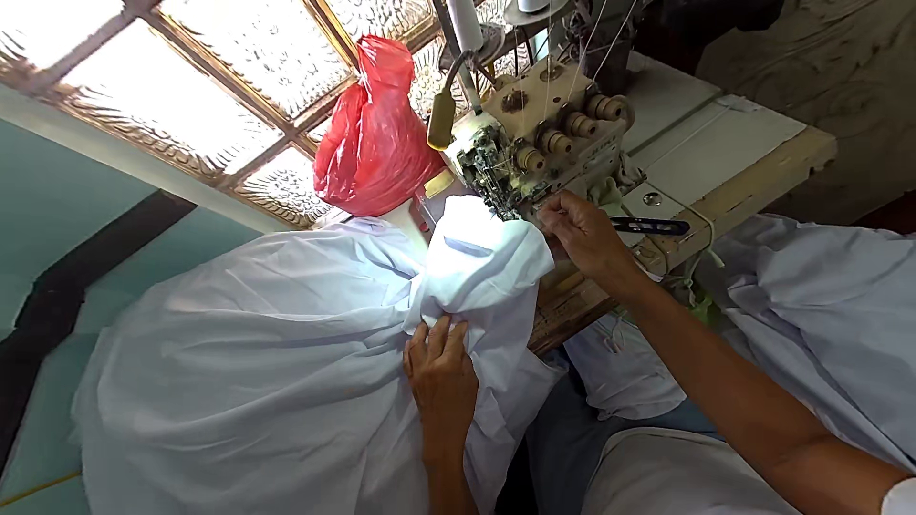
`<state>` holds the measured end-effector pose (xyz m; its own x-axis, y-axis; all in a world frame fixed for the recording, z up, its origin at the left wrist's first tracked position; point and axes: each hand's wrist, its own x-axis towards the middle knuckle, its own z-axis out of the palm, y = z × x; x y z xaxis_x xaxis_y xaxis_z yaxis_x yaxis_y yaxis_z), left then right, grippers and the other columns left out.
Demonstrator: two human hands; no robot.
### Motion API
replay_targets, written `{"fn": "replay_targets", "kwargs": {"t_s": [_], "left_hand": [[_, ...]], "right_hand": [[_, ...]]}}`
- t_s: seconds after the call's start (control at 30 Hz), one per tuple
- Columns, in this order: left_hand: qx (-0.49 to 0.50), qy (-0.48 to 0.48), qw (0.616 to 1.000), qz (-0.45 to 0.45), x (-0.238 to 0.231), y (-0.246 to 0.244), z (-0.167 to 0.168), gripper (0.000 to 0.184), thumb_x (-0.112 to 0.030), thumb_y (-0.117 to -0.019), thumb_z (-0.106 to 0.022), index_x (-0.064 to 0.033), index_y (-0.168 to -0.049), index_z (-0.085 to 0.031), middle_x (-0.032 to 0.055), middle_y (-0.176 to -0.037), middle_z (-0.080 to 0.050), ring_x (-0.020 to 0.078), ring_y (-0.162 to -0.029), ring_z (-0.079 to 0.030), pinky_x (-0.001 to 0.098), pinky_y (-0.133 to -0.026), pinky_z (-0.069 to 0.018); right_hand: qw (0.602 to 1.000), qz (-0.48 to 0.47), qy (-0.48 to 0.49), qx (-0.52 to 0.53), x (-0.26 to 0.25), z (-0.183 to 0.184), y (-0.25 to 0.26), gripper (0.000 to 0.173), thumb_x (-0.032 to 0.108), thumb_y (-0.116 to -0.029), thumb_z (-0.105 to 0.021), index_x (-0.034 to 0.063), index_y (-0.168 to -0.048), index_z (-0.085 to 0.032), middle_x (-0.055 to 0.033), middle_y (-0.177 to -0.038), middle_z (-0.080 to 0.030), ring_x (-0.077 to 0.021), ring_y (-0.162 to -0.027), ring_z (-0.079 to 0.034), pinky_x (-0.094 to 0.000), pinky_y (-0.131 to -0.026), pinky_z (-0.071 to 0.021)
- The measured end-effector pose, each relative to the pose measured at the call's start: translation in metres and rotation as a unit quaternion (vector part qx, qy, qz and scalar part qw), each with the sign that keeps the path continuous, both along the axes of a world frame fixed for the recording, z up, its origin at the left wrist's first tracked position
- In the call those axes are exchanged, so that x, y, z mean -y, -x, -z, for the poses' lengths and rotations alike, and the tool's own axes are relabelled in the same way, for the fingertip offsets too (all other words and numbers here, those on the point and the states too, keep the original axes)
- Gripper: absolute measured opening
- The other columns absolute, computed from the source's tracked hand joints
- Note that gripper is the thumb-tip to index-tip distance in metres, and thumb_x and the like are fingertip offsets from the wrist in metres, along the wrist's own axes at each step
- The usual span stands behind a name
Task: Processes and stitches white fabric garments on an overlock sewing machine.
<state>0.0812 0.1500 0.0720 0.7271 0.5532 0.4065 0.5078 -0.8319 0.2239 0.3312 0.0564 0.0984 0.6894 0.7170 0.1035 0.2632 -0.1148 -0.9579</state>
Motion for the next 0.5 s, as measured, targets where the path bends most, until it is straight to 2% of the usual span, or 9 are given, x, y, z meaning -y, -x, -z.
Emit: {"fn": "replay_targets", "kwargs": {"t_s": [0.1, 0.17, 0.2, 0.23, 0.3, 0.37, 0.4, 0.43, 0.5], "left_hand": [[0.019, -0.014, 1.0, 0.011, 0.008, 0.006, -0.014, 0.03, -0.008, -0.0954, -0.053, -0.0027, -0.112, -0.077, 0.0227, -0.131, -0.067, 0.0518, -0.127, -0.057, 0.068, -0.109, -0.0361], [0.037, -0.028, 0.999, 0.02, 0.016, 0.009, -0.026, 0.03, -0.011, -0.0966, -0.052, -0.0028, -0.111, -0.077, 0.021, -0.126, -0.07, 0.0462, -0.122, -0.061, 0.0622, -0.108, -0.0398], [0.044, -0.031, 0.998, 0.026, 0.021, 0.011, -0.033, 0.029, -0.011, -0.0973, -0.053, -0.0022, -0.109, -0.077, 0.0195, -0.119, -0.072, 0.0419, -0.116, -0.065, 0.0567, -0.104, -0.0435], [0.053, -0.03, 0.998, 0.035, 0.028, 0.012, -0.04, 0.027, -0.011, -0.0973, -0.053, -0.0009, -0.106, -0.078, 0.0179, -0.108, -0.074, 0.0367, -0.103, -0.068, 0.0504, -0.096, -0.0477], [0.053, 0.012, 0.995, 0.082, 0.041, 0.014, -0.05, 0.026, -0.011, -0.0978, -0.054, 0.0003, -0.099, -0.078, 0.0117, -0.082, -0.074, 0.0232, -0.075, -0.069, 0.0382, -0.077, -0.0545], [0.043, 0.143, 0.969, 0.195, 0.048, 0.011, -0.051, 0.027, -0.011, -0.1007, -0.052, 0.0014, -0.1, -0.075, 0.0062, -0.071, -0.07, 0.01, -0.059, -0.063, 0.0238, -0.06, -0.0538], [0.029, 0.228, 0.941, 0.248, 0.048, 0.006, -0.05, 0.027, -0.011, -0.1037, -0.05, 0.003, -0.104, -0.073, 0.0063, -0.073, -0.069, 0.0064, -0.058, -0.062, 0.0196, -0.059, -0.0531], [0.009, 0.296, 0.915, 0.275, 0.045, -0.002, -0.049, 0.028, -0.01, -0.105, -0.048, 0.0048, -0.108, -0.072, 0.0086, -0.08, -0.072, 0.006, -0.061, -0.064, 0.0199, -0.059, -0.0547], [-0.03, 0.339, 0.907, 0.247, 0.035, -0.018, -0.052, 0.03, -0.007, -0.1046, -0.046, 0.0065, -0.116, -0.07, 0.0135, -0.1, -0.074, 0.0129, -0.08, -0.071, 0.0293, -0.074, -0.0601]], "right_hand": [[0.998, -0.009, 0.062, -0.008, 0.0, -0.005, -0.003, 0.051, 0.042, -0.1105, -0.04, 0.0015, -0.1, -0.069, -0.0102, -0.084, -0.067, -0.0215, -0.077, -0.066, -0.0477, -0.076, -0.0528], [0.994, -0.035, 0.097, 0.035, -0.004, -0.011, -0.003, 0.051, 0.045, -0.107, -0.048, 0.0043, -0.084, -0.068, -0.0079, -0.073, -0.061, -0.022, -0.07, -0.06, -0.049, -0.068, -0.046], [0.991, -0.05, 0.1, 0.07, -0.007, -0.015, -0.001, 0.044, 0.04, -0.1047, -0.056, 0.0054, -0.079, -0.066, -0.0063, -0.07, -0.058, -0.0213, -0.067, -0.057, -0.0472, -0.065, -0.0426], [0.988, -0.062, 0.088, 0.109, -0.009, -0.019, 0.001, 0.035, 0.033, -0.1023, -0.062, 0.0049, -0.082, -0.069, -0.0075, -0.072, -0.061, -0.0226, -0.07, -0.059, -0.048, -0.066, -0.0441], [0.981, -0.082, 0.017, 0.177, -0.014, -0.029, 0.006, 0.024, 0.024, -0.0997, -0.065, 0.0039, -0.091, -0.075, -0.0098, -0.079, -0.069, -0.024, -0.075, -0.065, -0.0492, -0.07, -0.0487], [0.97, -0.138, -0.081, 0.185, -0.014, -0.046, 0.013, 0.023, 0.021, -0.1007, -0.061, 0.0044, -0.096, -0.077, -0.0063, -0.082, -0.072, -0.0153, -0.075, -0.067, -0.0409, -0.071, -0.0514], [0.96, -0.188, -0.134, 0.161, -0.012, -0.058, 0.018, 0.024, 0.019, -0.1026, -0.057, 0.0045, -0.092, -0.073, -0.001, -0.078, -0.066, -0.0066, -0.07, -0.06, -0.0298, -0.067, -0.0473], [0.94, -0.251, -0.193, 0.128, -0.009, -0.069, 0.023, 0.025, 0.015, -0.1042, -0.052, 0.0044, -0.088, -0.067, 0.0035, -0.075, -0.059, 0.0005, -0.068, -0.054, -0.0198, -0.063, -0.044], [0.883, -0.363, -0.284, 0.082, 0.002, -0.09, 0.032, 0.025, 0.008, -0.1045, -0.046, -0.0003, -0.088, -0.063, 0.003, -0.079, -0.056, 0.0042, -0.072, -0.052, -0.0127, -0.065, -0.0431]]}}
